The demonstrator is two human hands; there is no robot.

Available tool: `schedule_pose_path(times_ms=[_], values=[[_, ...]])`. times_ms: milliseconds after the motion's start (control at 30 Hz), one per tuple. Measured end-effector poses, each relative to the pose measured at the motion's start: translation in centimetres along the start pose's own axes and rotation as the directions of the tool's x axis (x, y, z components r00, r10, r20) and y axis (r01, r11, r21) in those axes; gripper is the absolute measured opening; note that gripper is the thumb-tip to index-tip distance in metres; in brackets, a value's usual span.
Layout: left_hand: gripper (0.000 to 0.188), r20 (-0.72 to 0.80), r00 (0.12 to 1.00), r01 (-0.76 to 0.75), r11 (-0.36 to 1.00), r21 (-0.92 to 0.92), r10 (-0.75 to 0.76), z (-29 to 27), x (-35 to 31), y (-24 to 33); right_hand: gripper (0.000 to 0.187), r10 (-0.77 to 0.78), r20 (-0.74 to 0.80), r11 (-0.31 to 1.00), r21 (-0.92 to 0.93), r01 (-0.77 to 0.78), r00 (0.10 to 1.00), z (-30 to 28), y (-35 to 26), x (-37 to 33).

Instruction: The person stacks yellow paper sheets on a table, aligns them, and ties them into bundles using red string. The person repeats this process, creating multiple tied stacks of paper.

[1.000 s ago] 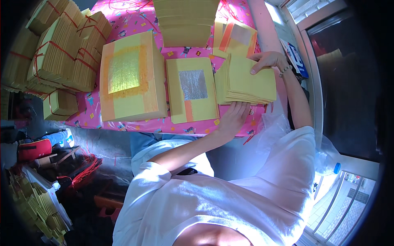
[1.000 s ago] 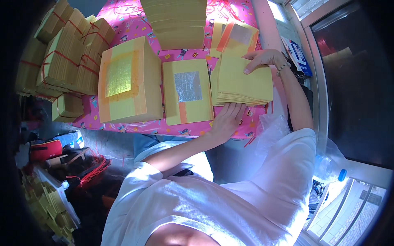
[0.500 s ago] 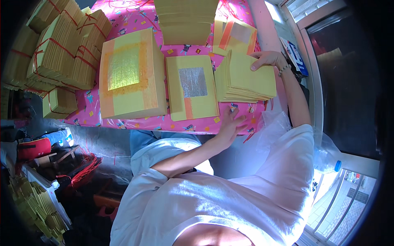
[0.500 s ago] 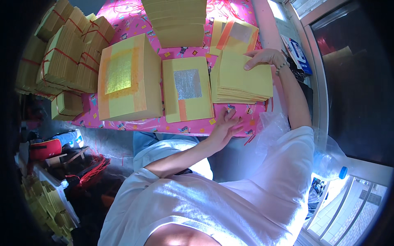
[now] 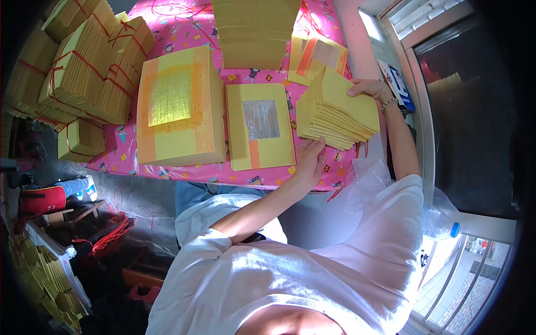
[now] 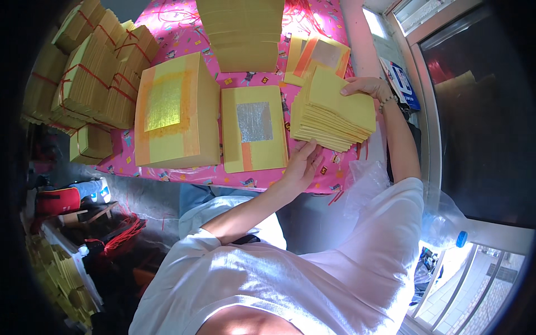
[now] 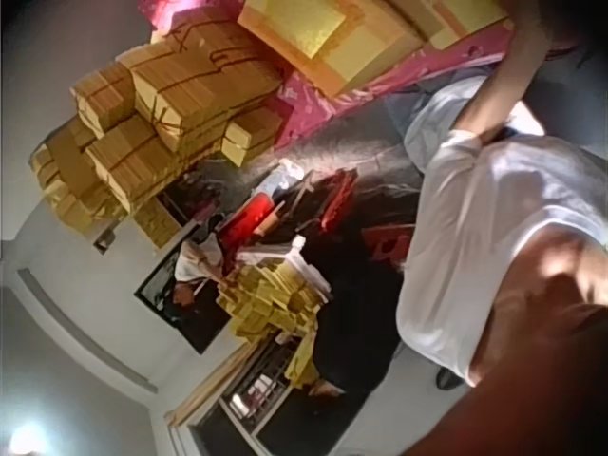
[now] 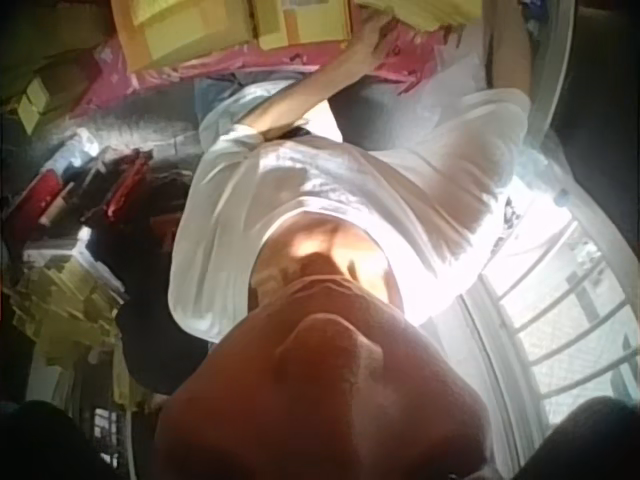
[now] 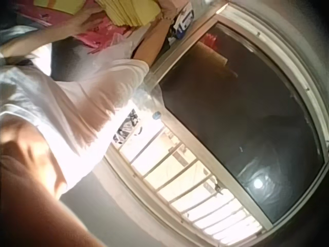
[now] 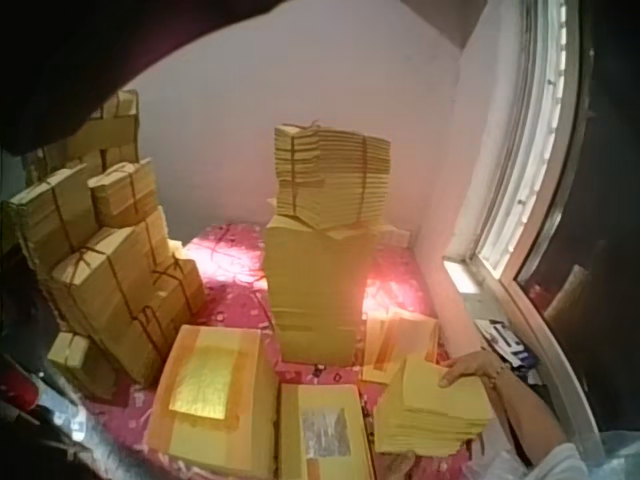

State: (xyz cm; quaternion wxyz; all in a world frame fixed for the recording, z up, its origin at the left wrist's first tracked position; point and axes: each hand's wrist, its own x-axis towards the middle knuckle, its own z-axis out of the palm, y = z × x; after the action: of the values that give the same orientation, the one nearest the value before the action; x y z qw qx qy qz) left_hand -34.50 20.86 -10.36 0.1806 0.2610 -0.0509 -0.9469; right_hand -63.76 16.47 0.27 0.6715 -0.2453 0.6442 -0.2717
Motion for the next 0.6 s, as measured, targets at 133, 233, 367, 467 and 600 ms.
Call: schedule_pose_path(times_ms=[133, 233, 367, 467, 600], values=[[0.044, -0.005, 0.999, -0.043, 0.989, 0.144, 0.044, 1.2, 0.0, 1.9, 0.045, 0.010, -0.068, 0.998, 0.061, -0.006, 0.998, 0.3, 0.0, -0.9], [0.043, 0.057, 0.991, -0.127, 0.975, 0.184, 0.119, 1.7, -0.3, 3.4, 0.040, 0.017, -0.122, 1.000, 0.021, -0.015, 0.992, 0.5, -0.7, -1.9], [0.044, 0.135, 0.956, -0.286, 0.932, 0.221, 0.261, 1.8, -1.3, 5.6, 0.042, -0.048, -0.049, 0.999, -0.023, 0.047, 0.998, 1.3, -1.5, -2.3], [0.045, 0.057, 0.947, -0.317, 0.892, 0.322, 0.315, 1.9, -3.2, 8.9, 0.048, -0.164, 0.051, 0.984, -0.065, 0.168, 0.985, 4.0, -2.4, -2.7], [0.047, -0.003, 0.947, -0.293, 0.865, 0.407, 0.322, 0.3, -4.7, 13.1, 0.058, -0.210, 0.066, 0.968, -0.125, 0.217, 0.976, 9.9, -3.9, -2.5]])
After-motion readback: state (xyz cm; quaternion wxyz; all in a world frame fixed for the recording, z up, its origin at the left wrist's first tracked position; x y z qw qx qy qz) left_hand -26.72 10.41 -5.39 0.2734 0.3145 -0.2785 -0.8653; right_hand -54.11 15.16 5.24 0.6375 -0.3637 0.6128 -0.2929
